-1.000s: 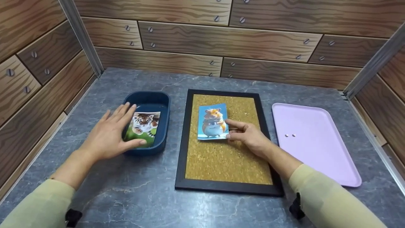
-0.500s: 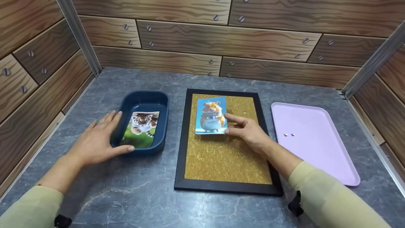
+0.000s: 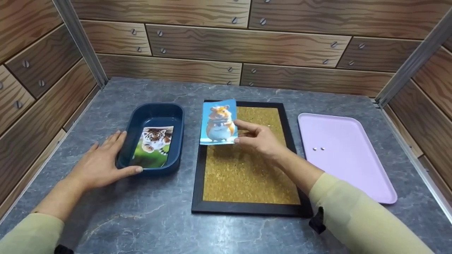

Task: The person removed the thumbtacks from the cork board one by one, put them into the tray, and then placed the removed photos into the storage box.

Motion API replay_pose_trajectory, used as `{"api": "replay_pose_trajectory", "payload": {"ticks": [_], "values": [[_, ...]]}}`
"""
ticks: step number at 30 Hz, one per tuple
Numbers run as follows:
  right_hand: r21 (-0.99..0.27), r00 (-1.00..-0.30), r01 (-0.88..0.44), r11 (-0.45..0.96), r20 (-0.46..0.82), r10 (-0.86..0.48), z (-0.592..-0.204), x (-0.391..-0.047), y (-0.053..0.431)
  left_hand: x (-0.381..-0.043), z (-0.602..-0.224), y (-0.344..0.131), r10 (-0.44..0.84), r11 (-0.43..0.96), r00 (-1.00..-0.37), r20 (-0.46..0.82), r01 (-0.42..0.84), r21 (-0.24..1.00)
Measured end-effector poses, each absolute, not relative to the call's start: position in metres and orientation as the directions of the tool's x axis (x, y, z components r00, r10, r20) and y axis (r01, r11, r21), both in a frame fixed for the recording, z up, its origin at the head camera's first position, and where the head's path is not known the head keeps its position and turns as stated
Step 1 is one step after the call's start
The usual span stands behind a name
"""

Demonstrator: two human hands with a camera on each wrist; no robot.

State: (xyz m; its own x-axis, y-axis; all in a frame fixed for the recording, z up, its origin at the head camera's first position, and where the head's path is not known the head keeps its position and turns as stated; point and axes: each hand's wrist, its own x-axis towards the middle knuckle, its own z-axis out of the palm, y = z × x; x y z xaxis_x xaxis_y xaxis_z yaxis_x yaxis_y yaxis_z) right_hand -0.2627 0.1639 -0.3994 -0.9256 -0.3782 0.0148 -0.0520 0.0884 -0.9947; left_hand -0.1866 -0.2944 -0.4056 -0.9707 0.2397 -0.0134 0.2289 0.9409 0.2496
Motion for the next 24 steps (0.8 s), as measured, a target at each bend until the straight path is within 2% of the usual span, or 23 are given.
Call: {"api": "replay_pose_trajectory", "payload": {"ticks": [13,24], "values": [[-0.999,-0.887,-0.045,-0.03,0.054,-0.458,-0.388,-0.264,0.12,-0.186,-0.407,-0.295,0.237,0.938,-0.971,-0.036,0.219,0.268],[-0.998,-0.868,-0.062,-0.016,0.062,-0.492,-0.387,-0.26,0.091,-0.189,-0.404,-0.294,0.252,0.936,-0.967,-0.046,0.231,0.266]]}}
